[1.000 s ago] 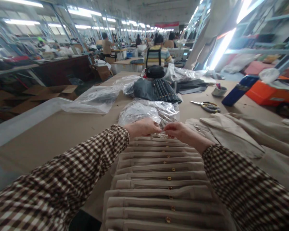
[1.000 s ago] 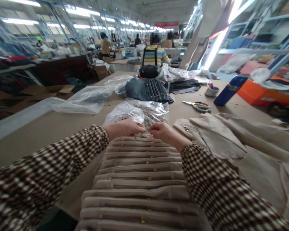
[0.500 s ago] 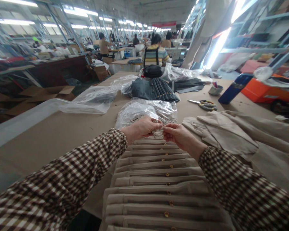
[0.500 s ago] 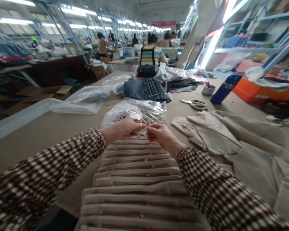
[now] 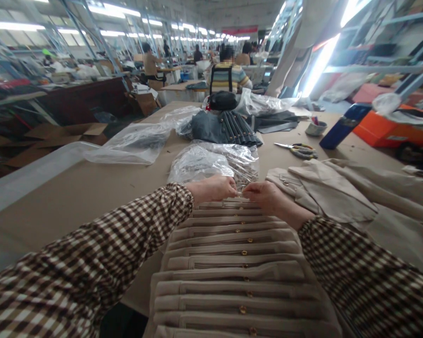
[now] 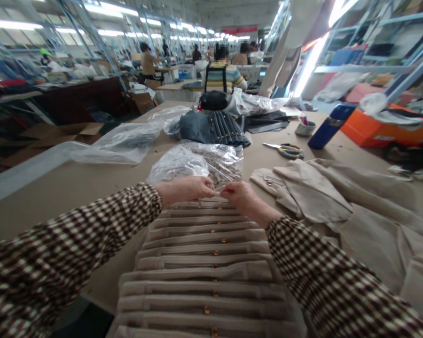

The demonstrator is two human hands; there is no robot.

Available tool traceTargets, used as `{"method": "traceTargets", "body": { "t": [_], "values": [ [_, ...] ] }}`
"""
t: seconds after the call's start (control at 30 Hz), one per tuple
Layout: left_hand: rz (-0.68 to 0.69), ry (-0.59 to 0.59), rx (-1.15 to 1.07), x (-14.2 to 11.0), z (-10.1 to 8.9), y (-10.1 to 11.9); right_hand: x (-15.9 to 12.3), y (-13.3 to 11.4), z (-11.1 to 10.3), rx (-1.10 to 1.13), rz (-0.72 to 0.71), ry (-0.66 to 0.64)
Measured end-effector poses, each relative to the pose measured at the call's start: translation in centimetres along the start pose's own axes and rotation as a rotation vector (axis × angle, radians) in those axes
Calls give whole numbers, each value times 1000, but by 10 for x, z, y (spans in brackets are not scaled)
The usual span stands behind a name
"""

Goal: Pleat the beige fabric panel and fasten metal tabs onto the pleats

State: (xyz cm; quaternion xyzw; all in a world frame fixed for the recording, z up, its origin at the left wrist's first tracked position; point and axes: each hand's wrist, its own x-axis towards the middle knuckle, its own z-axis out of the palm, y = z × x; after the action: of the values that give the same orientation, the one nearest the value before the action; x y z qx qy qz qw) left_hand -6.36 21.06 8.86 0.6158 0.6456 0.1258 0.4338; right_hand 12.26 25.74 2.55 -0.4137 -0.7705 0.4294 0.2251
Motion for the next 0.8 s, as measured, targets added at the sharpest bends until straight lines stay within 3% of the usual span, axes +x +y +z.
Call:
{"method": "traceTargets", "body": {
  "t": [0.23, 0.53, 0.8],
  "values": [
    [22, -36, 202, 15, 4, -2, -1, -5, 2, -427, -50, -75],
    [-60, -63, 390, 1, 5, 22, 11, -5, 2, -516, -41, -200],
    [-95, -54, 393, 11, 8, 19, 19, -6, 8, -602, -27, -245]
  ]
}}
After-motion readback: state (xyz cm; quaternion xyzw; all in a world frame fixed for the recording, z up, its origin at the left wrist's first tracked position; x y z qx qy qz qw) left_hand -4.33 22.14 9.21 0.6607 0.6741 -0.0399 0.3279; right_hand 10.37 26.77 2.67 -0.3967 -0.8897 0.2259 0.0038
